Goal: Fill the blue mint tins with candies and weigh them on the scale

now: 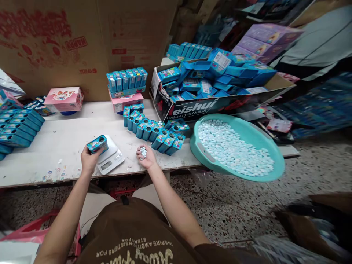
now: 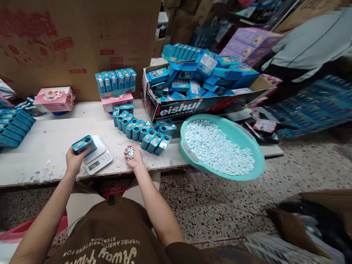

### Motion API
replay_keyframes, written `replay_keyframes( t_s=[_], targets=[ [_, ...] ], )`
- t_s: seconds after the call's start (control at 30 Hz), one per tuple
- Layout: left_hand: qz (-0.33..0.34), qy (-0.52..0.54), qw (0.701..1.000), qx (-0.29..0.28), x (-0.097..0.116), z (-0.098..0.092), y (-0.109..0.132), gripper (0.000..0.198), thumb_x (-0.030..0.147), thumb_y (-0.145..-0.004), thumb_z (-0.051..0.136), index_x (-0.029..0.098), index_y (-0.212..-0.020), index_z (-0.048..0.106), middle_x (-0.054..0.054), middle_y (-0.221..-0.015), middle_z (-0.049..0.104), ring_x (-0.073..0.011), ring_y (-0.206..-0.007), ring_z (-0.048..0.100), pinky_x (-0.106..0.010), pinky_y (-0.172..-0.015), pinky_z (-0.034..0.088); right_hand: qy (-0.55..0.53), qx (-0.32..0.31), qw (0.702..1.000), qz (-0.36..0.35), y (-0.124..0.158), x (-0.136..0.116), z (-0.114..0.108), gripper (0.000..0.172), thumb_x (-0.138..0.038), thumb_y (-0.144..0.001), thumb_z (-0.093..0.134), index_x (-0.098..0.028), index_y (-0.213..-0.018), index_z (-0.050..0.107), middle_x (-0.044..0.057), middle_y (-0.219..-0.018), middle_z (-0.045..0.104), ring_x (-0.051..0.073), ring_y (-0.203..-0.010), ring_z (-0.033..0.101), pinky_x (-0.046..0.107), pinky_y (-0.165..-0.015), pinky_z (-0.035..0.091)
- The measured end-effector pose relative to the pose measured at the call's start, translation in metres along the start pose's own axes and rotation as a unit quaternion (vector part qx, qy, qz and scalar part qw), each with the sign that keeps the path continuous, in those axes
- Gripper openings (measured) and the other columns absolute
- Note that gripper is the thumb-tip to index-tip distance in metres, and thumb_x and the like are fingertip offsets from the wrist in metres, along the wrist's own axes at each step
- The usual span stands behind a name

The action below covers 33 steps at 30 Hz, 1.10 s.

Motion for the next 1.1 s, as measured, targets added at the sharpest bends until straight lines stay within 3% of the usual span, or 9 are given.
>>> replay_keyframes(
  t_s=[0.1, 0.2, 0.3, 0.37, 0.43, 0.57, 0.77, 0.87, 1.1],
  targets=[
    [0.031, -0.037, 0.999, -0.018, 0.001, 0.002, 0.000, 0.055, 0.038, -0.057, 0.077, 0.016, -0.102, 0.057, -0.008, -0.098, 0.064, -0.0209, -0.089, 0.062, -0.037, -0.083, 0.051, 0.000, 0.006, 1.000, -0.009, 0.006, 0.000, -0.004, 0.026, -0.027, -0.092, 0.037, -0.018, -0.069, 0.045, -0.004, -0.052, 0.046, 0.007, -0.042, 0.043, 0.010, -0.029, 0.021],
    [0.137, -0.124, 0.983, 0.019, 0.020, -0.007, 0.009, 0.069, 0.038, -0.061, 0.076, 0.019, -0.121, 0.047, -0.011, -0.118, 0.055, -0.0241, -0.110, 0.053, -0.039, -0.094, 0.044, -0.002, -0.006, 1.000, -0.013, 0.015, -0.002, -0.010, 0.022, -0.026, -0.091, 0.041, -0.018, -0.071, 0.045, -0.004, -0.054, 0.046, 0.006, -0.044, 0.044, 0.010, -0.030, 0.023],
    [0.268, -0.232, 0.926, 0.128, 0.047, -0.020, 0.032, 0.074, 0.039, -0.061, 0.076, 0.019, -0.124, 0.043, -0.014, -0.126, 0.046, -0.0287, -0.122, 0.041, -0.045, -0.102, 0.035, -0.006, -0.019, 1.000, -0.024, 0.025, -0.006, -0.018, 0.018, -0.024, -0.088, 0.046, -0.019, -0.071, 0.044, -0.005, -0.056, 0.046, 0.006, -0.045, 0.044, 0.010, -0.031, 0.024],
    [0.334, -0.264, 0.894, 0.138, 0.059, -0.016, 0.050, 0.058, 0.038, -0.063, 0.075, 0.019, -0.112, 0.050, -0.013, -0.115, 0.051, -0.0293, -0.115, 0.046, -0.048, -0.100, 0.035, -0.010, -0.019, 0.999, -0.033, 0.032, -0.011, -0.023, 0.018, -0.023, -0.087, 0.047, -0.019, -0.071, 0.044, -0.005, -0.057, 0.045, 0.006, -0.046, 0.044, 0.009, -0.031, 0.024],
    [0.378, -0.269, 0.885, 0.043, 0.062, 0.008, 0.064, 0.037, 0.036, -0.068, 0.071, 0.022, -0.099, 0.055, -0.008, -0.099, 0.057, -0.0266, -0.102, 0.052, -0.047, -0.095, 0.038, -0.020, -0.011, 0.999, -0.039, 0.038, -0.017, -0.028, 0.018, -0.022, -0.088, 0.046, -0.019, -0.070, 0.044, -0.005, -0.057, 0.045, 0.006, -0.046, 0.044, 0.009, -0.031, 0.025],
    [0.380, -0.267, 0.855, -0.229, 0.046, 0.095, 0.077, 0.021, 0.031, -0.081, 0.057, 0.021, -0.100, 0.058, -0.006, -0.093, 0.062, -0.0221, -0.093, 0.054, -0.038, -0.086, 0.043, -0.050, 0.011, 0.997, -0.051, 0.049, -0.029, -0.033, 0.020, -0.023, -0.090, 0.042, -0.019, -0.071, 0.045, -0.005, -0.057, 0.044, 0.006, -0.045, 0.042, 0.010, -0.030, 0.024],
    [0.325, -0.350, 0.823, -0.306, 0.018, 0.201, 0.066, 0.021, 0.022, -0.085, 0.048, 0.018, -0.102, 0.060, -0.008, -0.095, 0.063, -0.0216, -0.093, 0.055, -0.033, -0.080, 0.044, -0.087, 0.004, 0.994, -0.062, 0.064, -0.040, -0.037, 0.017, -0.022, -0.089, 0.043, -0.019, -0.072, 0.046, -0.005, -0.057, 0.043, 0.006, -0.044, 0.041, 0.010, -0.028, 0.023],
    [0.325, -0.369, 0.810, -0.319, 0.007, 0.221, 0.064, 0.023, 0.021, -0.086, 0.046, 0.019, -0.102, 0.062, -0.008, -0.090, 0.062, -0.0211, -0.087, 0.056, -0.032, -0.073, 0.043, -0.090, 0.003, 0.994, -0.062, 0.070, -0.043, -0.040, 0.019, -0.023, -0.090, 0.041, -0.019, -0.072, 0.046, -0.004, -0.057, 0.044, 0.005, -0.044, 0.041, 0.010, -0.029, 0.024],
    [0.316, -0.411, 0.787, -0.334, -0.003, 0.229, 0.064, 0.023, 0.025, -0.088, 0.044, 0.021, -0.098, 0.064, -0.007, -0.087, 0.059, -0.0208, -0.085, 0.055, -0.031, -0.073, 0.041, -0.063, -0.014, 0.996, -0.063, 0.072, -0.048, -0.051, 0.015, -0.022, -0.087, 0.049, -0.019, -0.073, 0.046, -0.005, -0.058, 0.046, 0.005, -0.045, 0.042, 0.009, -0.029, 0.026]
  ],
)
Point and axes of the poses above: each hand's wrist, its own y-axis away from the middle knuckle, its own z-axis out of the palm, x = y × z, the point moved 4 cm from there along -y, towards the middle knuckle
